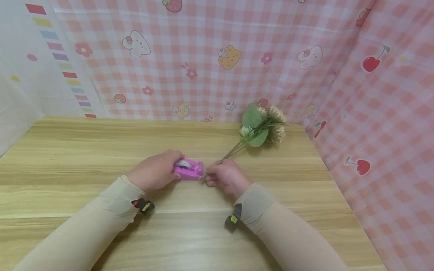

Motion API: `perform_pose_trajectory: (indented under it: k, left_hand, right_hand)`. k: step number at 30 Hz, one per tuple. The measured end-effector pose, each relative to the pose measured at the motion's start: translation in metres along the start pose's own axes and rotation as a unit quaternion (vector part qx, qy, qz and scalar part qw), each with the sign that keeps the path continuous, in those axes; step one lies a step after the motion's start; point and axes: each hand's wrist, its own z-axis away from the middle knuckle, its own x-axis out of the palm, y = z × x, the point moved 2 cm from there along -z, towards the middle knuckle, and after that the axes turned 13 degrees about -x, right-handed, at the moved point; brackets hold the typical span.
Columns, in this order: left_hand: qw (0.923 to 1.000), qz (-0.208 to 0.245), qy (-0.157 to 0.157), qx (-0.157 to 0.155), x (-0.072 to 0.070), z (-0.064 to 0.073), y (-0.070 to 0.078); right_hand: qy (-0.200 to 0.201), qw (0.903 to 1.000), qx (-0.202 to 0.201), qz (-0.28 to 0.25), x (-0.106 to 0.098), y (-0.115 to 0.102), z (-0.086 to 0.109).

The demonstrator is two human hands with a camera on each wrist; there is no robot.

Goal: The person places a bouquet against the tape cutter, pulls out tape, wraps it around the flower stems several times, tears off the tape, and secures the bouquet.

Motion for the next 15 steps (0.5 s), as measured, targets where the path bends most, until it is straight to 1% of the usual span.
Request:
perform_pose_trajectory:
  k: [15]
  left_hand:
    - [1.0,0.002,-0.004,-0.004,0.0006,-0.0004,-0.0001]
  right_hand:
    - [0.0,0.9999,0.001,0.01,0.0003,-0.0001,0.0002]
